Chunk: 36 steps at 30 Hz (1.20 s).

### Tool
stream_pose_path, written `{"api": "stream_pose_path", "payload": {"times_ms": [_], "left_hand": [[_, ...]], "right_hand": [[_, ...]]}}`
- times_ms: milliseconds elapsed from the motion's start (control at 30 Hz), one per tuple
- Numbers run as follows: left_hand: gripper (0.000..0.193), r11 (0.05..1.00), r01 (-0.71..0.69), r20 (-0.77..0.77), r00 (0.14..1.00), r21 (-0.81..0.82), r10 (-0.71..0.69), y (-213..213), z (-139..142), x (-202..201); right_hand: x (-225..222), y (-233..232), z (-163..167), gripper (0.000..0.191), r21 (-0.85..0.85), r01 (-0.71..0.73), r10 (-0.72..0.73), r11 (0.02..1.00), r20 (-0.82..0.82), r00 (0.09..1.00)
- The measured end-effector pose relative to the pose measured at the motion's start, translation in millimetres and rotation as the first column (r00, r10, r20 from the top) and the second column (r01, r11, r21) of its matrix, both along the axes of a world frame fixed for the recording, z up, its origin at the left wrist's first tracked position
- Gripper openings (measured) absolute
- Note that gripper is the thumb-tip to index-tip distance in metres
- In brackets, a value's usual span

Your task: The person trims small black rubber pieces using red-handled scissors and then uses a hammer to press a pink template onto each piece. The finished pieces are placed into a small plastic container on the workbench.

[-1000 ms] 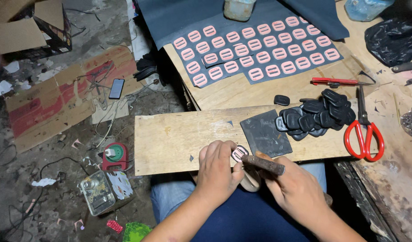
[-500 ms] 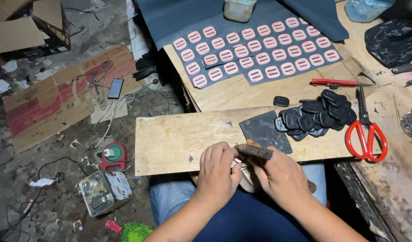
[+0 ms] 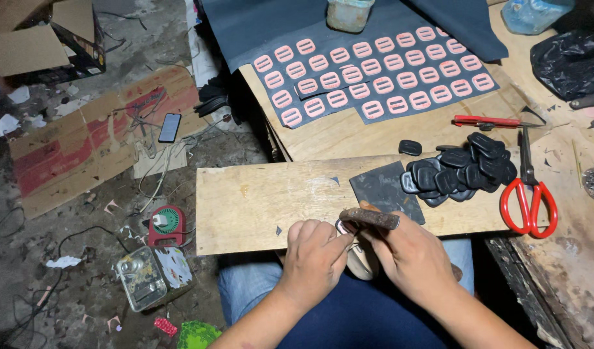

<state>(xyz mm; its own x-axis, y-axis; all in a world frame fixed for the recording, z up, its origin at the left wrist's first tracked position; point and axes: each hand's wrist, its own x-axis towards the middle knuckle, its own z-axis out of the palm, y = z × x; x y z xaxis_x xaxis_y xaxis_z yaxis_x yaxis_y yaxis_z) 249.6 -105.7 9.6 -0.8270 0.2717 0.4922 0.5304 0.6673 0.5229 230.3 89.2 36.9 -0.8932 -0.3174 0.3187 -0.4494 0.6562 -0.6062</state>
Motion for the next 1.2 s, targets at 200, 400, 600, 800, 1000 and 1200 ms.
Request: {"api": "stream_pose_path", "payload": {"times_ms": [200,400,600,800,1000,1200], "left_hand": [[0.021,0.999,-0.010,-0.020,1.000,0.042,0.011,2,5,-2],[0.020,1.000,0.003,-0.014,1.000,0.014,-0.003,3,8,-5],[0.024,0.999,0.002,-0.075,0.997,0.035,0.001,2,-1,-8],[0.020,0.863,-0.237,0.418,0.908,0.445,0.034,11,-7,-14],[0.033,0.531,-0.463,0.690,0.611,0.709,-0.388,19,4,-24],[0.029,0.603,-0.472,0.751,0.543,0.644,-0.376,19,19,-24]], "right_hand": [[7,3,-5,0.034,0.001,0.057,-0.057,0.998,0.082,0.995],[11,39,-7,0.037,-0.250,0.100,-0.035,0.963,0.251,0.967],[30,63,-2,0.048,-0.381,0.179,-0.069,0.907,0.285,0.956],[38,65,-4,0.024,-0.326,0.107,0.009,0.939,0.336,0.942],[34,46,-3,0.023,-0.174,0.002,0.016,0.985,0.103,0.995],[23,48,10,0.033,-0.038,-0.268,0.266,0.963,-0.045,0.963]]}}
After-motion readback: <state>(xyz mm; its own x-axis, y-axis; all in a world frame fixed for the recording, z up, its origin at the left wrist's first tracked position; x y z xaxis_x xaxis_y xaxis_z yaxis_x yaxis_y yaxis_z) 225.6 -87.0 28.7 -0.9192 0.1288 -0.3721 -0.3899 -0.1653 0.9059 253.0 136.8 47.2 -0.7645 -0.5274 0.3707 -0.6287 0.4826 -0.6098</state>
